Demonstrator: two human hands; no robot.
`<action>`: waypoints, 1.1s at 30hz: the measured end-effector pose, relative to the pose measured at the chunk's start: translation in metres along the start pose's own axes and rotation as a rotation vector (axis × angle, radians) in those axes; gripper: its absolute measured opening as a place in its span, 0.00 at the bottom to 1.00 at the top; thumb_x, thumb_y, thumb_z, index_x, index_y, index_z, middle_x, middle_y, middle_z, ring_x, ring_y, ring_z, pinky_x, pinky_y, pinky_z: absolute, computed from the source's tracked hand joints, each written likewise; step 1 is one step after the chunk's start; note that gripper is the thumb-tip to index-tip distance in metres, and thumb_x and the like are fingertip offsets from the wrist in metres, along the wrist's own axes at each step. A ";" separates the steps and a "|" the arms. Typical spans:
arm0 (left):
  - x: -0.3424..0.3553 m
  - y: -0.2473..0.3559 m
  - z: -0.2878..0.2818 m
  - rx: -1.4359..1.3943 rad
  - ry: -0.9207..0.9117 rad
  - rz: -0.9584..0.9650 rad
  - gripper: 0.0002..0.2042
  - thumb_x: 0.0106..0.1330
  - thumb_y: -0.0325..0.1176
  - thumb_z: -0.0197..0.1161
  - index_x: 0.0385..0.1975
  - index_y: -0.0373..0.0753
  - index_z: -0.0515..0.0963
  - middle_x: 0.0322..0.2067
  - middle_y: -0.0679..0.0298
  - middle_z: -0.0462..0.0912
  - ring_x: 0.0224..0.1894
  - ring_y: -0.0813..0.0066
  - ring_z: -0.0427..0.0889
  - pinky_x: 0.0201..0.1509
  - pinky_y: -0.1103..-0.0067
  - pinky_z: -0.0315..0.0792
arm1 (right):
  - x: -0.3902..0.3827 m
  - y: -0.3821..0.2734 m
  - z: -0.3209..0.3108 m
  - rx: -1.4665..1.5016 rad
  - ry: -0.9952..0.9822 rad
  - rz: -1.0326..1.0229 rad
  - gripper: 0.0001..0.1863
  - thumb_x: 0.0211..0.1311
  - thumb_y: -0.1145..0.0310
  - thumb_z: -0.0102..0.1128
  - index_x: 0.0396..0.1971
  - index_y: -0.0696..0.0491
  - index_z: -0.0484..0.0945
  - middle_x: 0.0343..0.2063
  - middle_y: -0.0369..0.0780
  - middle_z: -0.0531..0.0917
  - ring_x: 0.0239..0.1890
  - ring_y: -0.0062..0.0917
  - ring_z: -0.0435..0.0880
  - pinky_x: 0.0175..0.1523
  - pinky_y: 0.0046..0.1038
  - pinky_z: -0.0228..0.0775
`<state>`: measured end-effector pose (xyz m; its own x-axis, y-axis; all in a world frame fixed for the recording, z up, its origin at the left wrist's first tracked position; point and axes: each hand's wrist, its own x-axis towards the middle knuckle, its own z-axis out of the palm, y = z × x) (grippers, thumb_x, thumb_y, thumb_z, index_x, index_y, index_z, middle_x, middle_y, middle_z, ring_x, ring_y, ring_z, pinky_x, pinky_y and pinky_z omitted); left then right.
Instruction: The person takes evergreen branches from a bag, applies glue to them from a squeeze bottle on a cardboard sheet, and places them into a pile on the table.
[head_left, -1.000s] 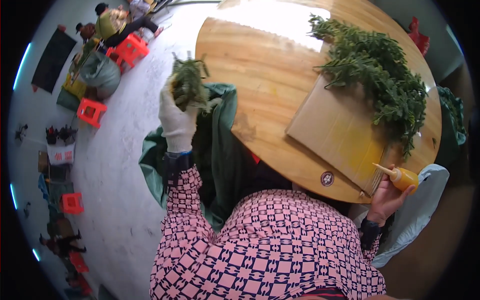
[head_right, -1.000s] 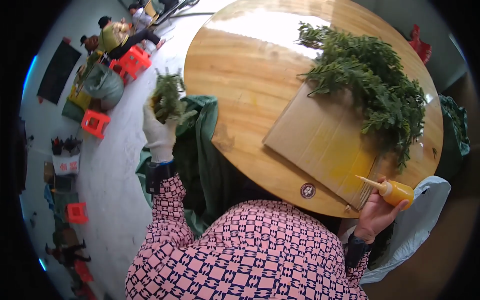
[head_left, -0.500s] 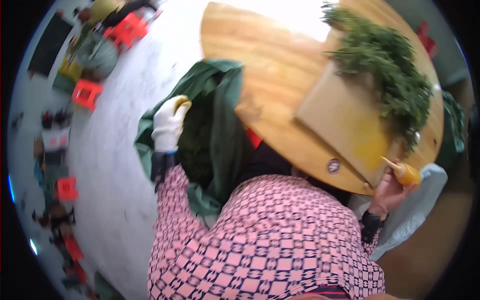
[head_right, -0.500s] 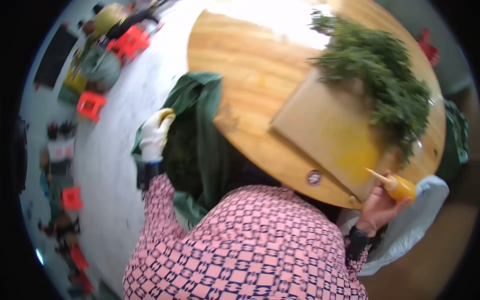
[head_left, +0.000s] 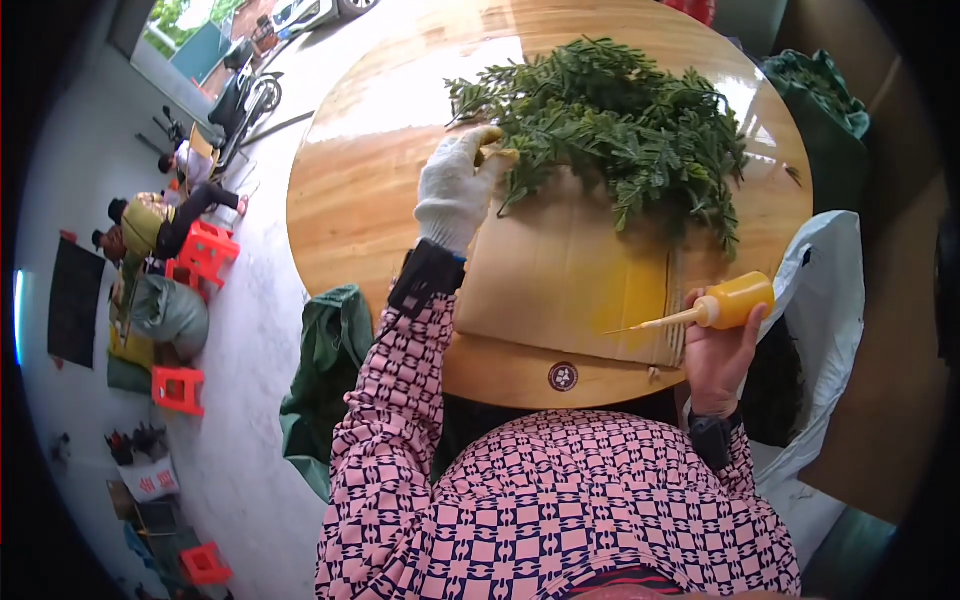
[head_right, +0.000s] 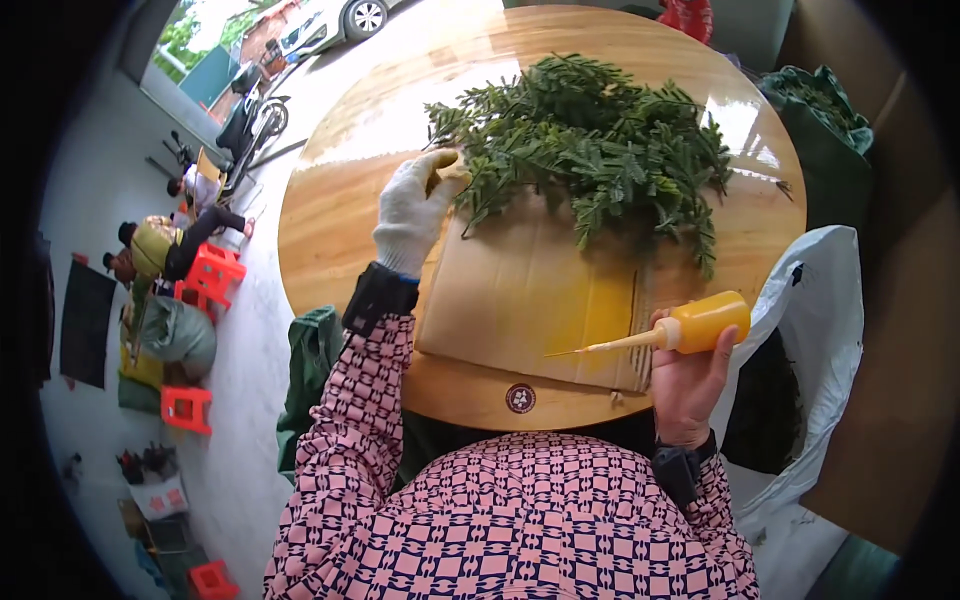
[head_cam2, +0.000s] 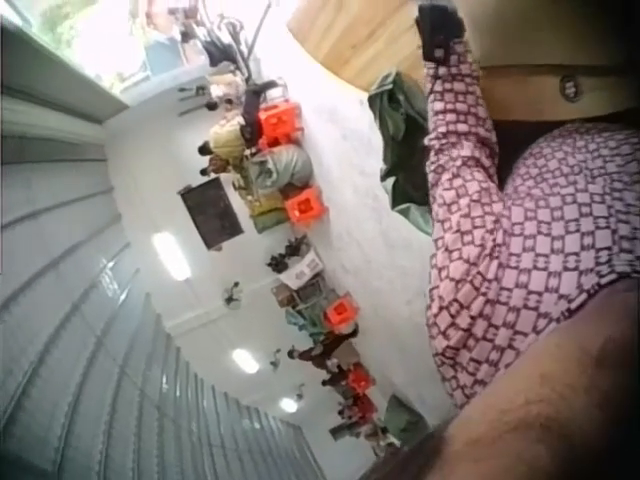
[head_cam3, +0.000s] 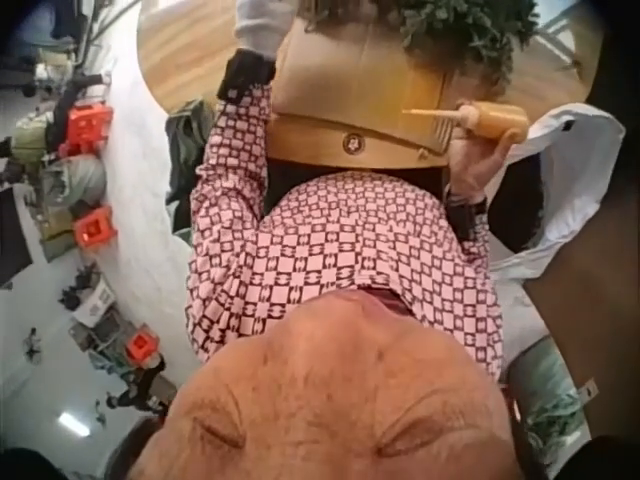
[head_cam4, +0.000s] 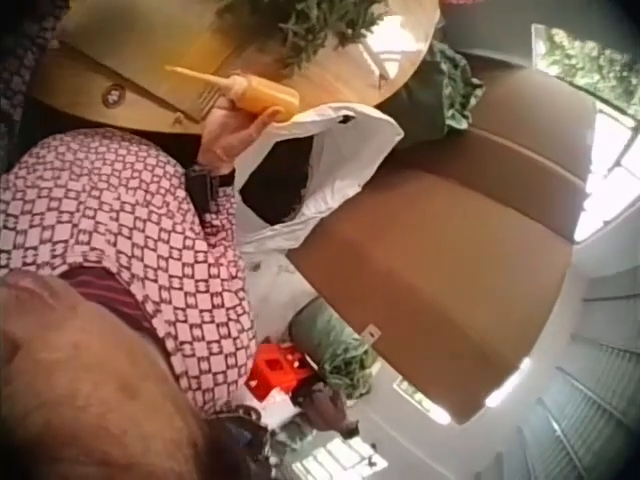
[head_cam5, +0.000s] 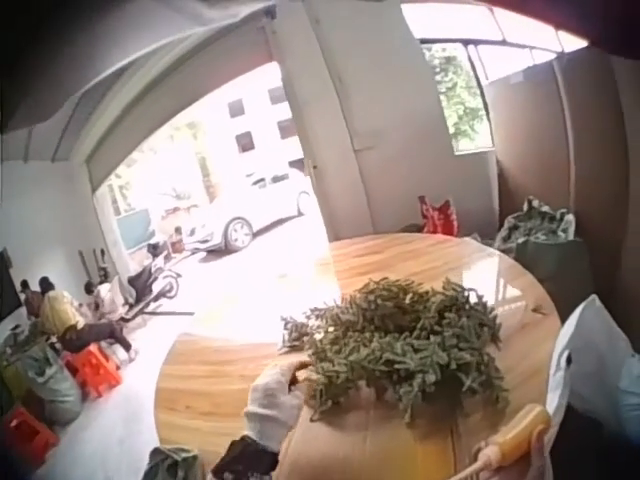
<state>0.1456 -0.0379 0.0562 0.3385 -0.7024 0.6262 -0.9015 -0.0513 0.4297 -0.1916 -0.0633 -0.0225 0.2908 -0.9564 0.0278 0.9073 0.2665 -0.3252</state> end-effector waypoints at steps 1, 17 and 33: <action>0.006 -0.001 0.007 0.069 0.004 -0.022 0.08 0.59 0.30 0.64 0.37 0.38 0.81 0.32 0.57 0.82 0.35 0.69 0.81 0.41 0.78 0.74 | 0.000 0.000 0.000 0.001 0.021 0.007 0.22 0.64 0.54 0.56 0.51 0.51 0.69 0.44 0.39 0.76 0.48 0.32 0.73 0.60 0.40 0.61; -0.002 -0.033 -0.050 -0.321 0.235 -0.415 0.07 0.64 0.28 0.60 0.39 0.37 0.80 0.32 0.61 0.84 0.30 0.73 0.84 0.30 0.81 0.76 | 0.000 -0.004 -0.007 0.067 0.068 0.047 0.24 0.64 0.52 0.56 0.53 0.51 0.66 0.44 0.42 0.74 0.48 0.32 0.72 0.61 0.38 0.61; -0.100 0.038 -0.003 -0.184 -0.391 -0.070 0.09 0.63 0.23 0.57 0.42 0.35 0.77 0.37 0.60 0.82 0.39 0.70 0.82 0.41 0.79 0.75 | -0.001 -0.020 -0.012 0.105 0.021 -0.091 0.23 0.65 0.51 0.54 0.50 0.52 0.70 0.45 0.41 0.77 0.49 0.34 0.74 0.62 0.39 0.60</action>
<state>0.0779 0.0323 0.0118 0.2373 -0.9196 0.3131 -0.8048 -0.0056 0.5936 -0.2133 -0.0694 -0.0273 0.2005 -0.9792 0.0321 0.9567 0.1887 -0.2216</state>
